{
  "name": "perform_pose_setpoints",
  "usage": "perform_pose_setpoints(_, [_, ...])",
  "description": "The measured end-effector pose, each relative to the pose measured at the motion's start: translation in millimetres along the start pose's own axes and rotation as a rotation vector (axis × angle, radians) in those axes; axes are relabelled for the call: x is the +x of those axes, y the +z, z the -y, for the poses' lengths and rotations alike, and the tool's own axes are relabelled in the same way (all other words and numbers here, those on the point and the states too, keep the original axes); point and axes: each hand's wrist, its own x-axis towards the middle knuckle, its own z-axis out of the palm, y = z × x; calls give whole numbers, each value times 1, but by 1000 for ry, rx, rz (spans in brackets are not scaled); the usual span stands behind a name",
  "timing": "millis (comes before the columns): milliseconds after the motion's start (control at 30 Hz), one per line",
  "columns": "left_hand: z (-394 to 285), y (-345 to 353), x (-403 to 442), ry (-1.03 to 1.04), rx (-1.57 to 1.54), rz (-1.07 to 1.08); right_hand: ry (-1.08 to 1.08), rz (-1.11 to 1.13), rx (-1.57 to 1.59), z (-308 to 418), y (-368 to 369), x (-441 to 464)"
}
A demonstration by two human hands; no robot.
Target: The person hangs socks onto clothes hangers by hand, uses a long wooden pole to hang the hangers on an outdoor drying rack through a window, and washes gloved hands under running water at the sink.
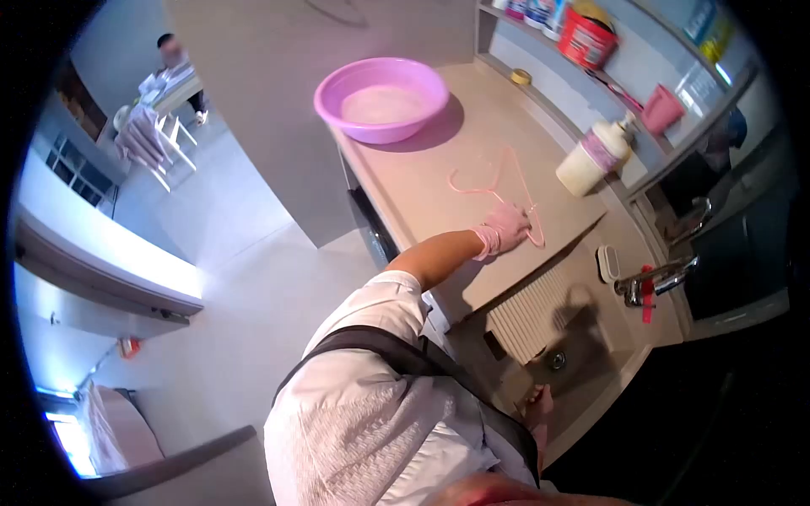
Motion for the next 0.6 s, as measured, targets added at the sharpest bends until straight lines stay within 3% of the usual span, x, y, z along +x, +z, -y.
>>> perform_pose_setpoints(133, [11,-9,-25,294,-101,274,-24,-80,-8,-4,19,-8])
perform_pose_setpoints(200, [3,-13,-47,367,-145,198,-57,-123,-51,23,58,-39])
perform_pose_setpoints(267, [-9,-11,-70,454,-137,236,36,-349,-301,60,121,-88])
perform_pose_setpoints(300, [-13,-8,-81,514,-165,227,29,-336,-304,48,96,-68])
perform_pose_setpoints(367, [-26,-31,-99,496,-150,286,-924,-294,-1814,6,10,-12])
perform_pose_setpoints(400, [-28,-32,-104,504,-188,200,-931,-281,-1814,1,-11,9])
perform_pose_setpoints(467, [-28,-31,-107,528,-278,51,-554,-271,-1465,0,-28,34])
perform_pose_setpoints(600, [-35,-30,-107,457,-150,223,-618,-192,-1656,22,-26,21])
